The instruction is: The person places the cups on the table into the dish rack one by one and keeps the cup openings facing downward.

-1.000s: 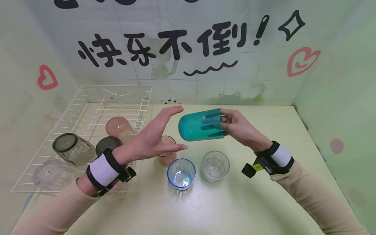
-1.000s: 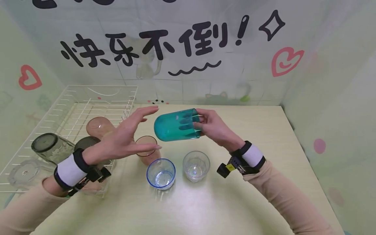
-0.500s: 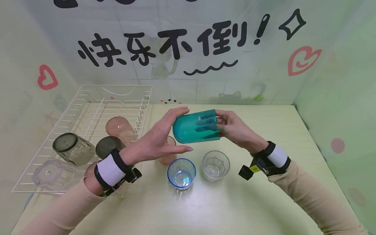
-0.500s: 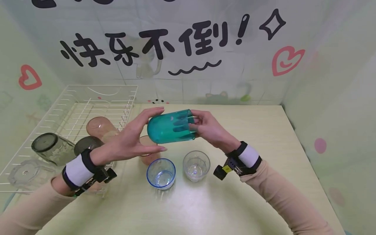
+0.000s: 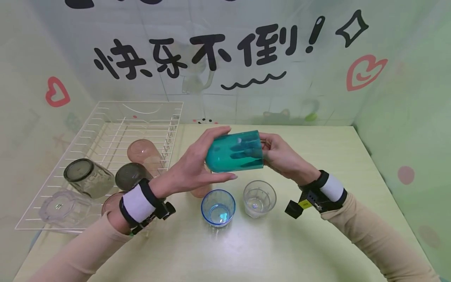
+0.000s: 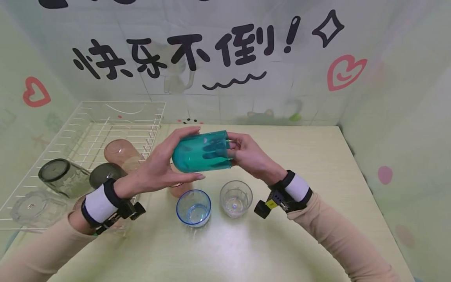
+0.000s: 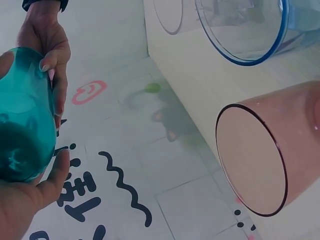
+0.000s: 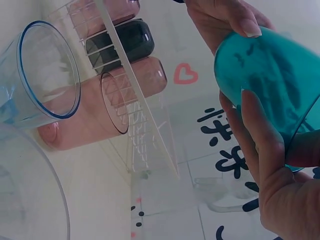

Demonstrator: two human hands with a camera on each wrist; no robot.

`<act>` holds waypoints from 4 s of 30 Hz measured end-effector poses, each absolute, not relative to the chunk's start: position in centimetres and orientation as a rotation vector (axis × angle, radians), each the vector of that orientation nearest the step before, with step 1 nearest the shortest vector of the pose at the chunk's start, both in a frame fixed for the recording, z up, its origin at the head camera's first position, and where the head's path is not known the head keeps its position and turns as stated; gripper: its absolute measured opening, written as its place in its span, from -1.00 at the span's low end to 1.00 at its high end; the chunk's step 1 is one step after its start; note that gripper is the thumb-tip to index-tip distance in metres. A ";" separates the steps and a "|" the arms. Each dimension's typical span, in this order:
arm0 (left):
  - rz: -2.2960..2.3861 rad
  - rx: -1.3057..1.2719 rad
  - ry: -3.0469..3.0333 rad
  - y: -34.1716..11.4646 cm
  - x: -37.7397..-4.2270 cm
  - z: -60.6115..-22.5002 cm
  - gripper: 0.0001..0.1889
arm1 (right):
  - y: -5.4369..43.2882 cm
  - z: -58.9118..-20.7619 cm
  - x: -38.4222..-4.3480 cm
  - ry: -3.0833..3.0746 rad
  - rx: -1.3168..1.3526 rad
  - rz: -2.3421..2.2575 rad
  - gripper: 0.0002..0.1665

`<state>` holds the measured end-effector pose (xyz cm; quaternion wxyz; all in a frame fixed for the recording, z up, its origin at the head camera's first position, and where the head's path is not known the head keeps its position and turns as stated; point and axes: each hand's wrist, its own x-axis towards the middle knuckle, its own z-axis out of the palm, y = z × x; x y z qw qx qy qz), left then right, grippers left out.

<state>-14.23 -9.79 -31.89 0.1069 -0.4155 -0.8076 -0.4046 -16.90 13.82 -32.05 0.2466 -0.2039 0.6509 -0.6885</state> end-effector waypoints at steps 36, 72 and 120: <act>-1.297 -1.215 -2.336 -9.7 -14.0 -31.4 -0.14 | 13.6 -33.1 -16.9 1.524 -0.544 -1.968 -0.86; -1.174 -1.108 -2.405 -11.9 -14.3 -30.6 -0.13 | 14.5 -33.4 -17.8 1.627 -0.487 -1.857 -0.40; -0.715 -0.634 -2.666 -22.7 -18.9 -26.2 -0.17 | 16.9 -34.1 -17.7 1.791 -0.329 -1.872 -0.72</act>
